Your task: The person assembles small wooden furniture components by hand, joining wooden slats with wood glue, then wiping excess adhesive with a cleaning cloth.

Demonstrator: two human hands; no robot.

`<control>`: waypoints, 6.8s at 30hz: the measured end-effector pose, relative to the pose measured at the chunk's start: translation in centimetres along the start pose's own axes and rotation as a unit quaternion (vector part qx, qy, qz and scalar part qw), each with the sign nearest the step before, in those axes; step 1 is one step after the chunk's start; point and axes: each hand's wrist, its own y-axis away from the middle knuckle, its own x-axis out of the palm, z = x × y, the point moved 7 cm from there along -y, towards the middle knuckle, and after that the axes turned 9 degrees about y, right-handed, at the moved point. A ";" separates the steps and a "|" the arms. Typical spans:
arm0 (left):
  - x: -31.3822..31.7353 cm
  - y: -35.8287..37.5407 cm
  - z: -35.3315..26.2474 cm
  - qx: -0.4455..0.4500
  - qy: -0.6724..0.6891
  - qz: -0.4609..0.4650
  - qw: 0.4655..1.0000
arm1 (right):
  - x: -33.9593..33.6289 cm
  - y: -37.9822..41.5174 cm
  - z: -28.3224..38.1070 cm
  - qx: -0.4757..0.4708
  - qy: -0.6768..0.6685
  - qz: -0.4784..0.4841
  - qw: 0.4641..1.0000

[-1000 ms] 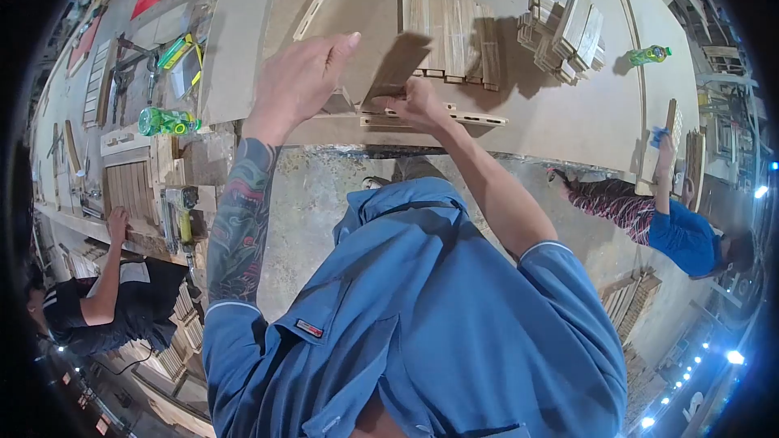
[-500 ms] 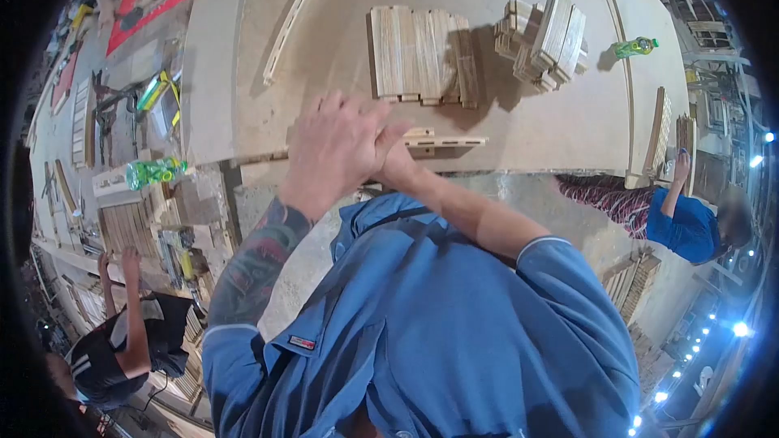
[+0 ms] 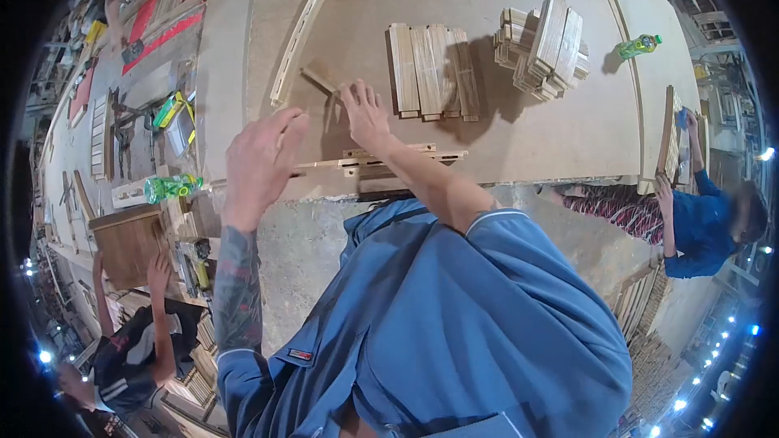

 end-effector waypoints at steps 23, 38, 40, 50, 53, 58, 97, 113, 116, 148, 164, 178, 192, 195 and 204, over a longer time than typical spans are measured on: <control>0.6 1.3 0.9 -0.069 -0.008 0.052 0.996 | -5.7 9.1 1.4 -0.046 -0.270 0.041 0.961; 6.0 -0.5 -7.2 0.074 -0.079 0.050 0.993 | -8.6 10.0 2.3 -0.142 -0.263 -0.008 0.954; 6.0 -0.7 -6.9 0.058 -0.082 0.062 0.993 | -6.4 7.0 -4.1 -0.024 -0.116 0.048 0.992; 5.9 -0.7 -7.5 0.055 -0.065 0.043 0.995 | -1.9 5.3 -7.7 0.159 0.082 -0.081 0.981; 5.8 -0.3 -7.1 0.040 -0.048 0.038 0.997 | -1.9 5.4 -8.4 0.238 0.066 -0.115 0.962; 5.7 0.6 -6.6 0.015 -0.025 0.036 0.999 | -3.7 3.9 -10.0 0.355 0.004 -0.043 0.934; 9.6 -3.3 -11.9 0.031 0.016 0.108 0.994 | -7.9 8.8 -10.0 0.048 -0.073 0.081 0.993; 7.3 -1.5 -8.0 -0.053 0.016 0.034 0.998 | -8.8 6.0 -14.6 0.228 -0.340 0.011 0.912; 6.9 -1.5 -8.4 -0.052 0.001 0.034 0.998 | -11.1 9.5 -10.2 0.127 -0.507 -0.014 0.853; 9.5 -2.5 -13.3 0.024 0.278 0.013 0.960 | -0.2 4.8 -6.4 0.032 0.094 -0.092 0.991; 10.4 -1.3 -12.7 0.019 0.003 -0.002 1.000 | -10.3 14.2 -14.2 0.068 -0.367 0.039 0.927; 11.8 -3.4 -17.1 0.047 0.094 -0.024 0.994 | -8.7 15.5 -10.4 -0.032 -0.320 -0.032 0.946; 13.6 -4.2 -17.7 0.056 0.157 0.062 0.984 | -7.4 7.8 -21.8 0.233 0.032 -0.145 0.961; 12.8 -4.2 -17.4 0.073 0.032 0.015 0.997 | -6.4 7.3 -22.2 0.278 -0.014 -0.079 0.957; 13.6 -3.2 -15.7 0.018 0.011 0.020 1.000 | -13.6 16.5 -15.7 0.089 -0.412 -0.024 0.907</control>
